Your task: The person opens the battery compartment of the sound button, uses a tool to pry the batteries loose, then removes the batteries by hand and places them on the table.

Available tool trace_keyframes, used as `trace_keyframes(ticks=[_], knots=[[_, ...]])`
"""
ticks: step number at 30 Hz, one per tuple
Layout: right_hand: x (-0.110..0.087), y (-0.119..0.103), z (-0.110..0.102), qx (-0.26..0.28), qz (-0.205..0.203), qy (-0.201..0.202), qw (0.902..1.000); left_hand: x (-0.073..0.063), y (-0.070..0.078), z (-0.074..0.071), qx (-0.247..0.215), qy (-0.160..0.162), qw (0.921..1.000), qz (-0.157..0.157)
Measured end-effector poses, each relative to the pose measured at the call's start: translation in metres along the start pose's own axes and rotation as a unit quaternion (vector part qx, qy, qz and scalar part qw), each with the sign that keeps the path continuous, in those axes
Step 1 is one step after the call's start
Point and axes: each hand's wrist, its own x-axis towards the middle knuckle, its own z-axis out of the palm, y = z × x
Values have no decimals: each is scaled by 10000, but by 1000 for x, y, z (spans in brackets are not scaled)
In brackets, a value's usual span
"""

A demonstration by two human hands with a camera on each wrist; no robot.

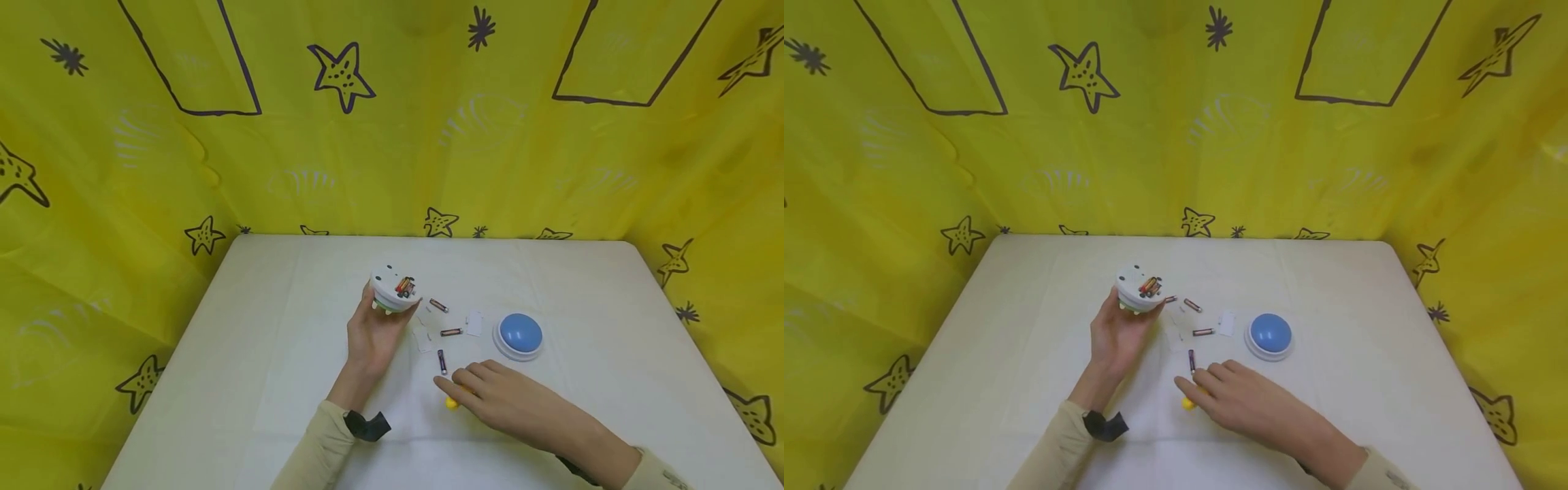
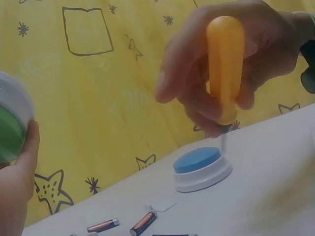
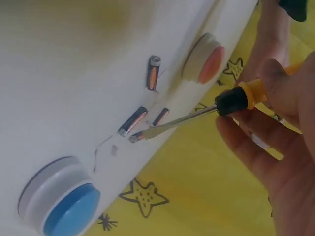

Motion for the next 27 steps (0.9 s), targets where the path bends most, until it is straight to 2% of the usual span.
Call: trace_keyframes(ticks=[2, 3, 5, 6, 8, 10, 12, 15, 16, 17, 18, 20, 23, 27], knots=[[-2, 0, -1, 645, 444, -192, 9967, -1, 1, 0, 37, 10, 10000, -1], [-3, 1, -1, 1030, 698, -212, 9920, -1, 2, -1, 77, 14, 10000, -2], [-6, 4, -1, 2008, 1406, -233, 9692, -2, 3, -1, 73, 11, 10000, -5], [-8, 7, -1, 2484, 1768, -169, 9522, -2, 4, -1, 52, 7, 10000, 3], [-11, 14, -1, 3348, 2436, -42, 9102, -2, 6, -2, 27, 6, 10000, -11], [-15, 22, -1, 4191, 3032, 129, 8557, -3, 8, -2, -4, -10, 10000, -32], [-19, 31, 0, 4850, 3428, 289, 8040, -4, 10, -2, 31, -37, 10000, -68], [-28, 44, 2, 5609, 3854, 405, 7316, -5, 12, -3, 100, -96, 9998, -142], [-31, 49, 2, 5781, 3958, 436, 7122, -6, 13, -3, 105, -111, 9997, -166], [-34, 53, 2, 5887, 4058, 468, 6975, -6, 14, -3, 84, -110, 9997, -196], [-38, 57, 3, 5951, 4144, 518, 6866, -7, 14, -3, 44, -123, 9997, -223], [-47, 66, 3, 5986, 4319, 645, 6716, -8, 16, -3, -21, -114, 9996, -270], [-61, 78, 4, 5758, 4574, 859, 6722, -10, 18, -3, -90, -106, 9994, -307], [-79, 95, 8, 5147, 5074, 732, 6872, -11, 23, -5, 55, -194, 9991, -378]])
